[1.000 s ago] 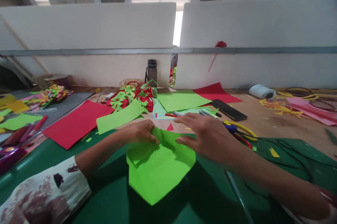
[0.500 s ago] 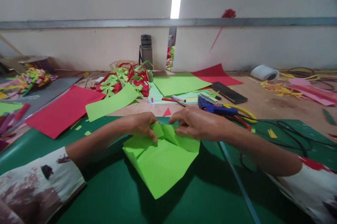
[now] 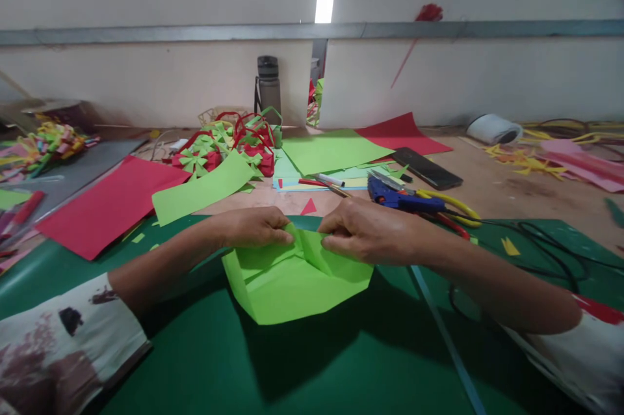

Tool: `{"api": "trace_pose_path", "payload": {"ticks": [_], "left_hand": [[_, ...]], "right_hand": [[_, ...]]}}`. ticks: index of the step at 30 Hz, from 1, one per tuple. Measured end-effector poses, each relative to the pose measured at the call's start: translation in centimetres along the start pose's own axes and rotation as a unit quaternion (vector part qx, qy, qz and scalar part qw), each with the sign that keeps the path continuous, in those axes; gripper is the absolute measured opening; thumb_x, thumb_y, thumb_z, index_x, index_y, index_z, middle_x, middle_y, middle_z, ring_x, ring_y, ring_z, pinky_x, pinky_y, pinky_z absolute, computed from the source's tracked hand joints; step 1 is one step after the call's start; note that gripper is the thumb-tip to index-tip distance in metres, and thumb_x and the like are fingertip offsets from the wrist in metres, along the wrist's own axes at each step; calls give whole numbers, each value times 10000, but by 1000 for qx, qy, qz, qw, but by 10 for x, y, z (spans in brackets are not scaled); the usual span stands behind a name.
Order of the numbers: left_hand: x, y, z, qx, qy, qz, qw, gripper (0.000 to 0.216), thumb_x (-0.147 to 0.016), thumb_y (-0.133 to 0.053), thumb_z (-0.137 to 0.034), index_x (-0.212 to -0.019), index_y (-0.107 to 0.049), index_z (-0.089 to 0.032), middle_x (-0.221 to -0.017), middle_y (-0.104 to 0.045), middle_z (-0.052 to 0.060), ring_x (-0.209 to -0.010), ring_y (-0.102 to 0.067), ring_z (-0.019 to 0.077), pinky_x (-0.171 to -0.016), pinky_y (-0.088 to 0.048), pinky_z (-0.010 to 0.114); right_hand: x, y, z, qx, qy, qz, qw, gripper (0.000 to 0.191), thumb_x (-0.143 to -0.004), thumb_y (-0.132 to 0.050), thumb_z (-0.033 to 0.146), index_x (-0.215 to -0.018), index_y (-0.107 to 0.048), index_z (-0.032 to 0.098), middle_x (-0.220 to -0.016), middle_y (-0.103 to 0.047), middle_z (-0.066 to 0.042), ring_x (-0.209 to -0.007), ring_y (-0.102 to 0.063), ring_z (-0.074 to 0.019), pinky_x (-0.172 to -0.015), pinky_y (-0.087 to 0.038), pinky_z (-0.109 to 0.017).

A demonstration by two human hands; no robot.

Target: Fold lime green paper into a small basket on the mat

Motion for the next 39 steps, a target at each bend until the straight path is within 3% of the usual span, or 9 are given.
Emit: {"api": "trace_pose_path", "payload": {"ticks": [7,15,19,21,24,28,31,35,39], "left_hand": [[-3,-7,3,28,-12,42,999,223,-750,-581,-353,-648,-606,-155,-519,-421,-41,-456,-365,98,-425,-262,197],[-3,-18,1,52,-4,42,998,147,-737,-586,-298,-721,-616,-154,-591,-552,-36,-503,-481,108,-442,-321,177],[-2,-18,-2,20,-8,9,1000,154,-721,-626,-287,-813,-637,-164,-697,-624,-14,-619,-557,150,-534,-381,204],[0,-18,-4,-8,-2,-30,1000,405,-673,-698,-323,-1038,-617,-167,-885,-660,44,-792,-589,223,-651,-415,254],[6,-17,-10,-104,32,-95,989,978,-587,-777,-441,-1398,-318,-144,-1163,-583,168,-1037,-530,357,-797,-410,359],[17,-20,-22,-223,58,-110,967,1199,-586,-747,-532,-1476,-35,-160,-1314,-462,202,-1146,-479,390,-881,-393,389],[23,-23,-30,-262,59,-111,957,1197,-596,-733,-497,-1474,2,-151,-1297,-466,208,-1094,-518,374,-829,-421,359],[27,-25,-33,-300,48,-98,947,967,-708,-616,-274,-1474,-44,-133,-1248,-500,208,-968,-576,337,-723,-449,345],[28,-15,-28,-233,22,-100,967,743,-730,-535,-171,-1422,-272,-103,-1192,-554,191,-957,-582,319,-786,-455,384]], "right_hand": [[2,1,-1,17,-2,10,1000,267,-800,-443,220,-545,-373,182,-516,-328,54,-473,-295,-75,-474,-202,-260],[2,-2,7,63,-56,21,996,180,-758,-492,167,-578,-473,173,-512,-370,45,-468,-299,-82,-464,-195,-256],[1,-1,9,90,-54,-2,994,149,-724,-474,118,-586,-483,175,-505,-351,45,-469,-278,-89,-473,-208,-254],[0,1,9,96,-61,-7,994,156,-736,-462,120,-593,-490,174,-504,-360,43,-465,-284,-90,-468,-208,-254],[-1,3,6,93,-68,-2,993,155,-736,-452,100,-610,-515,165,-519,-413,29,-479,-349,-94,-477,-239,-243],[-3,3,-1,85,-82,-14,993,129,-732,-465,119,-650,-557,155,-557,-482,8,-511,-412,-110,-495,-281,-241],[-5,0,-6,75,-88,-24,993,127,-731,-464,134,-686,-582,150,-562,-507,2,-495,-415,-115,-481,-283,-247],[-7,-1,-9,68,-71,-42,994,133,-719,-469,124,-701,-599,144,-567,-517,0,-511,-422,-119,-503,-296,-251],[-7,1,-9,67,-64,-38,995,134,-729,-466,119,-691,-593,141,-548,-493,7,-495,-385,-112,-498,-281,-256]]}}
Point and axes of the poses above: each hand's wrist, its own x-axis away from the middle knuckle, its own y-axis out of the back of the hand, z = x × y, the point moved 2 cm from there along -x, towards the middle knuckle
